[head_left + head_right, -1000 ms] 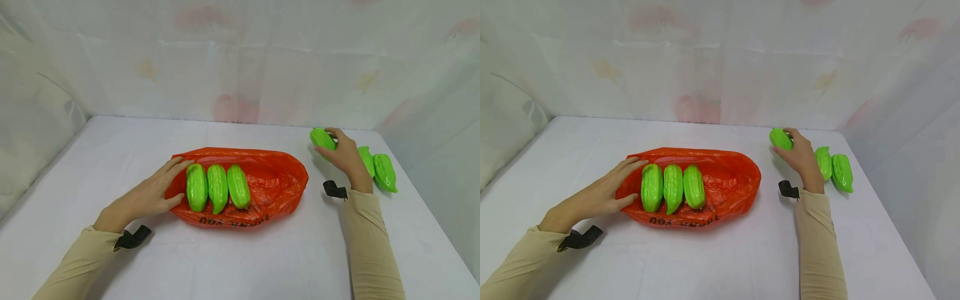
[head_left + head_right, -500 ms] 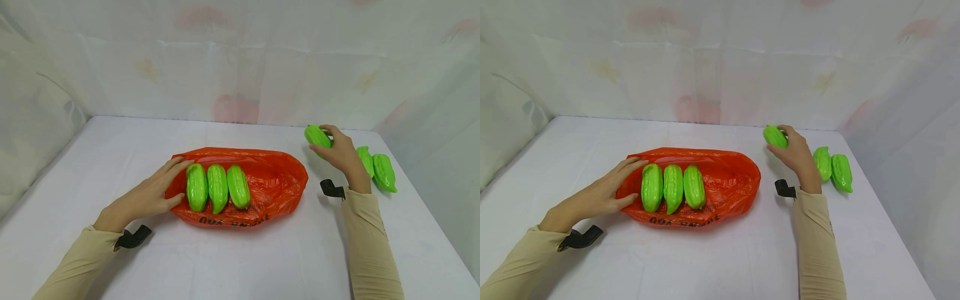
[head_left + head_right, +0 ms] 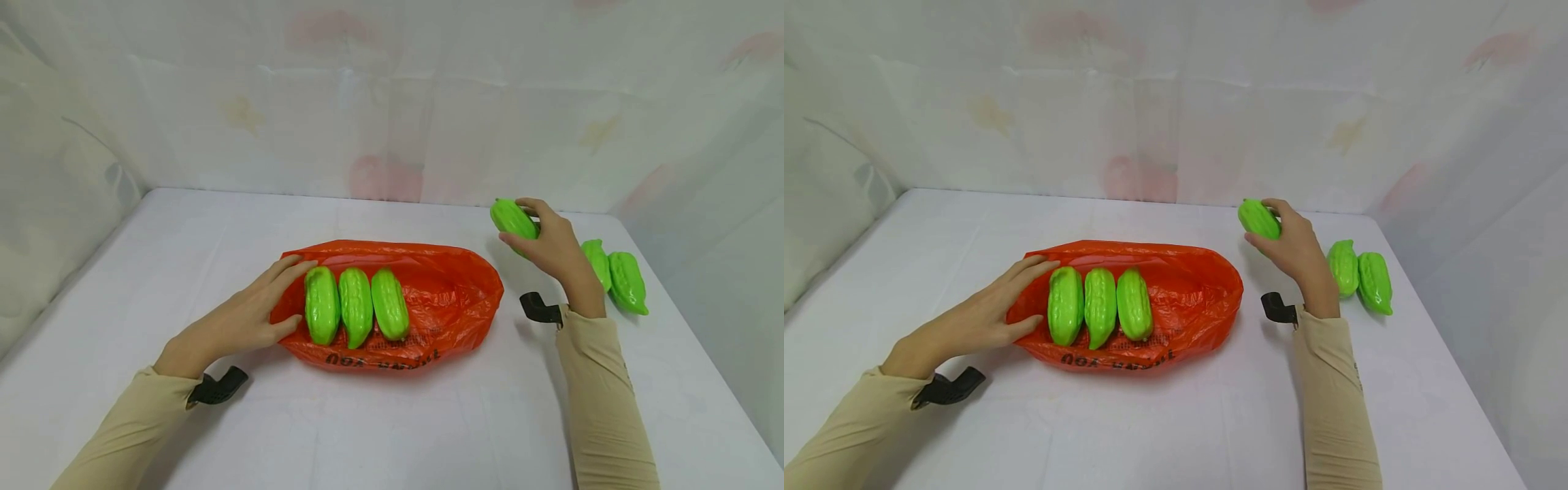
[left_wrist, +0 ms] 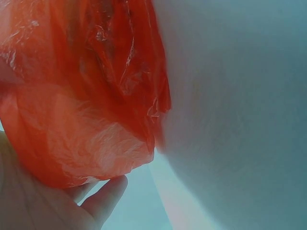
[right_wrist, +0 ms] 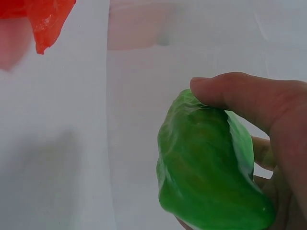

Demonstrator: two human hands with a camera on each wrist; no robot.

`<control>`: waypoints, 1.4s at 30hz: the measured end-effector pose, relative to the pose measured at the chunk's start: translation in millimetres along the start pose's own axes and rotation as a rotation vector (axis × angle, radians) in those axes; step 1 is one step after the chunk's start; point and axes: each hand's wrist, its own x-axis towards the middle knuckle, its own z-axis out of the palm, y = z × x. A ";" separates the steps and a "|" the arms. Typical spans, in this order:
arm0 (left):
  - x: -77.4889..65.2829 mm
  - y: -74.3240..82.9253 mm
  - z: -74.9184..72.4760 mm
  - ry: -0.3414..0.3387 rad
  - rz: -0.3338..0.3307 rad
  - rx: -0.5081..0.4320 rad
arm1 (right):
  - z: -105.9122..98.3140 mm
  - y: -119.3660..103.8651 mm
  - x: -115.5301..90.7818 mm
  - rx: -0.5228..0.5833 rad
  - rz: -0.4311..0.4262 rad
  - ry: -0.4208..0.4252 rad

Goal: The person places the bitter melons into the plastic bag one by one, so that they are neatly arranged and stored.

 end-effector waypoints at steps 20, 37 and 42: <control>-0.4 -0.2 0.0 -0.006 -0.009 0.001 | -3.6 -26.4 -7.9 0.012 -0.053 -0.006; 0.1 0.0 -0.1 -0.001 -0.009 -0.001 | -5.0 -52.7 -19.9 0.042 -0.104 -0.006; 0.3 0.5 -0.1 0.002 -0.005 -0.004 | -5.1 -60.6 -24.1 0.064 -0.112 -0.007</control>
